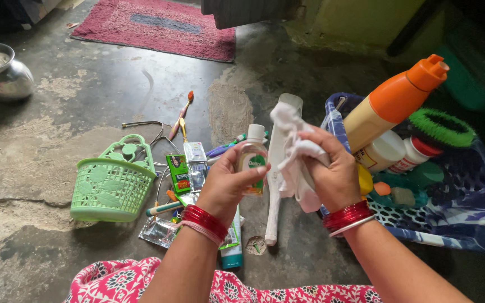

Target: The person sits on the floor and wipes various toiletries, including a small bottle, a green box, and a white tube, using a white cloth. They place the cleaned items into a blue plastic basket.

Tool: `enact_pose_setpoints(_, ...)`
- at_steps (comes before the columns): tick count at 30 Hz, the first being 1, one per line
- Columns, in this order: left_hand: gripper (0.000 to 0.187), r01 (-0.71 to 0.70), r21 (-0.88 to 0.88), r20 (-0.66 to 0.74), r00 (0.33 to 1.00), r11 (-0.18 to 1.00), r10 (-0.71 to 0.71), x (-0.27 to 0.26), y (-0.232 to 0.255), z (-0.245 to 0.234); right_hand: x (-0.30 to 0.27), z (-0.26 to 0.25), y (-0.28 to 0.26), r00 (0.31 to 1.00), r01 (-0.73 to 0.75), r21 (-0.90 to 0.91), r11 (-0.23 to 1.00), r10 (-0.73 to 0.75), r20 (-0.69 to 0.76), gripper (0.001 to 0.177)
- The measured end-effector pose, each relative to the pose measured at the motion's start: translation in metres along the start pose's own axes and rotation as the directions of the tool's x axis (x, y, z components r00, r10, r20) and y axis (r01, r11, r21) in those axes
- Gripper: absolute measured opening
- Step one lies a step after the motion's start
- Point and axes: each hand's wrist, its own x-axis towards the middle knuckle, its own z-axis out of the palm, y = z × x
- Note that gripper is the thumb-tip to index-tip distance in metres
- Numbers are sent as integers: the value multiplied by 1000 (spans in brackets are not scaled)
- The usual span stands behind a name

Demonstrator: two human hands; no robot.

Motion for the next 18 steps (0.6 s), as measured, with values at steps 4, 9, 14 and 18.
enact_pose_setpoints(4,52,-176,812,28,964,557,263,-10,-8,13,4,15,-19,985,136,-269,954,-102,139,40)
enact_pose_setpoints(9,31,-444,888,434,721,-121,540,-21,-4,22,8,13,13,915,-208,-456,865,337,221,29)
enact_pose_setpoints(14,16,-546,685,727,547,-481,415,-25,14,32,-13,-8,54,329,-780,-144,608,596,732,27)
enact_pose_setpoints(18,13,-477,810,584,610,-340,536,-19,4,35,-8,1,44,608,-677,-94,730,627,487,25)
